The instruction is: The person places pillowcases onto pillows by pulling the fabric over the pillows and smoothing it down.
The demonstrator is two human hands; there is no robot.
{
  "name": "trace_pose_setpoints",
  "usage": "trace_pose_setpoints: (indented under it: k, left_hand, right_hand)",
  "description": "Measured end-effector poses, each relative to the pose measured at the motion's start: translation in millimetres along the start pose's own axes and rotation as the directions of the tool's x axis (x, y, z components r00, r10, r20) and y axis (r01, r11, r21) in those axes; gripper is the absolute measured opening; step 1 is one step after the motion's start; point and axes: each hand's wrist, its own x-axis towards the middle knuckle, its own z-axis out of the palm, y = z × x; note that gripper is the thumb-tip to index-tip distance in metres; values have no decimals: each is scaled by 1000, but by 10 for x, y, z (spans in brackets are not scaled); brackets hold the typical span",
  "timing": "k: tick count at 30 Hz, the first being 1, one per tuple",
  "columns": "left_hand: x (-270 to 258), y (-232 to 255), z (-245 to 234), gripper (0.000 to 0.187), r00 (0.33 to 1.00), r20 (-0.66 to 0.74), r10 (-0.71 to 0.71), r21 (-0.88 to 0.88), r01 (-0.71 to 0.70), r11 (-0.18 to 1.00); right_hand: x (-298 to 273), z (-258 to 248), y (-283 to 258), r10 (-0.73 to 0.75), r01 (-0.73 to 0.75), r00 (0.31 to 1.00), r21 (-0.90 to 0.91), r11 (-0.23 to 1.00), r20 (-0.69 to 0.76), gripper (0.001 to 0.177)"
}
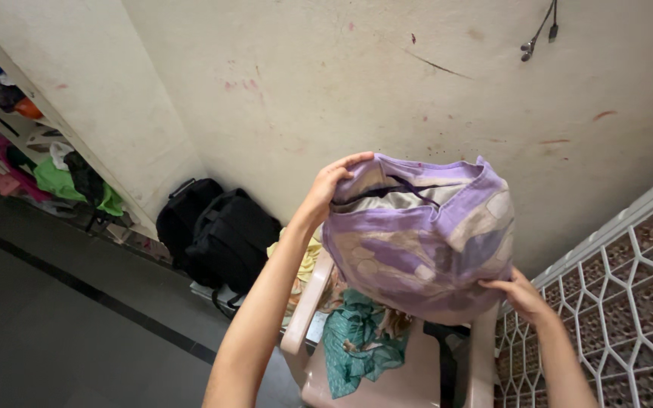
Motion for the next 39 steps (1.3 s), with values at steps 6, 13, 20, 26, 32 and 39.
trace_pose_setpoints:
  k: [6, 13, 20, 26, 32, 39]
  left_hand:
    - [-54, 52, 20, 57, 998, 48, 51, 104, -56, 993]
    - [-187, 87, 149, 58, 999, 24, 27, -36, -26, 999]
    - [-181, 162, 378, 63, 998, 62, -18, -198, 30, 980]
    - [-237, 224, 277, 63, 1000, -5, -1, -158, 0, 987]
    - [-445, 62, -201, 55, 994, -111, 24, -33, -28, 999]
    - [-669, -136, -250, 37, 997, -25, -67, 421, 72, 904]
  right_hand:
    - [87, 56, 64, -33, 33, 999, -62, 998, 8, 77]
    - [69, 18, 59, 2, -2, 1000, -215, 977, 2, 74]
    - [-41, 253, -288, 2, 3, 997, -72, 997, 72, 89]
    - [-119, 669, -555, 47, -15, 997, -462, 887, 60, 99]
    - [15, 1002, -567, -187, 188, 982, -98, 977, 18, 69]
    - [47, 1375, -993, -443, 455, 889, 120, 882, -118, 59]
